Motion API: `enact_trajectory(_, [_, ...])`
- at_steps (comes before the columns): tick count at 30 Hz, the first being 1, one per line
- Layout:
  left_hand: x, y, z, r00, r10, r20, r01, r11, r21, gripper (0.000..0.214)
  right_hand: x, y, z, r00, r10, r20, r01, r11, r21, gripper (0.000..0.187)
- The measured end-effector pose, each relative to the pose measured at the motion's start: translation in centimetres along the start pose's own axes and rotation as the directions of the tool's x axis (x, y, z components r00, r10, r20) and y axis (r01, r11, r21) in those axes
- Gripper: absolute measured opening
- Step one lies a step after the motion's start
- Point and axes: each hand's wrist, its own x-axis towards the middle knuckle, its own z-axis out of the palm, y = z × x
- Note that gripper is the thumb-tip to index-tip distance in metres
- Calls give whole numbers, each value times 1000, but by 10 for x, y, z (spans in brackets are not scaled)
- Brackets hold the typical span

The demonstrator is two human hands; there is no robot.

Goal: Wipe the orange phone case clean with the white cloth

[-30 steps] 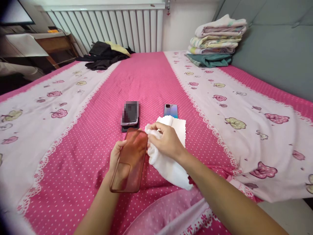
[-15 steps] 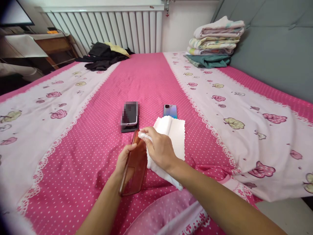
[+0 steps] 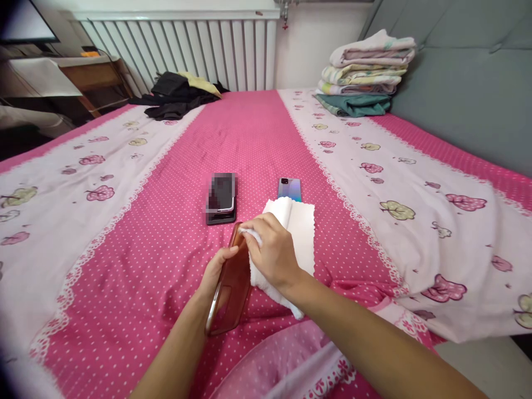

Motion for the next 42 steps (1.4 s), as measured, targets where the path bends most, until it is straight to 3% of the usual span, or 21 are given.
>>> enact_trajectory(12, [0, -2, -2, 996, -57, -64, 58, 998, 27, 18, -2, 4, 7, 998, -55, -21, 52, 993, -107, 17])
enact_trajectory(16, [0, -1, -1, 1000, -29, -4, 29, 999, -19, 17, -3, 4, 8, 998, -53, 20, 55, 985, -164, 21])
enact_trajectory(24, [-1, -2, -1, 1000, 5, -31, -7, 998, -58, 16, -5, -1, 10, 995, -40, 88, 57, 976, -208, 27])
enact_trajectory(30, [4, -7, -9, 997, 65, -42, -67, 997, -45, 13, -5, -5, 11, 996, -2, 87, 23, 973, -232, 27])
enact_trajectory(42, [4, -7, -5, 995, 79, -61, -84, 992, -90, 20, -5, -6, 13, 996, 23, 91, 8, 944, -331, 26])
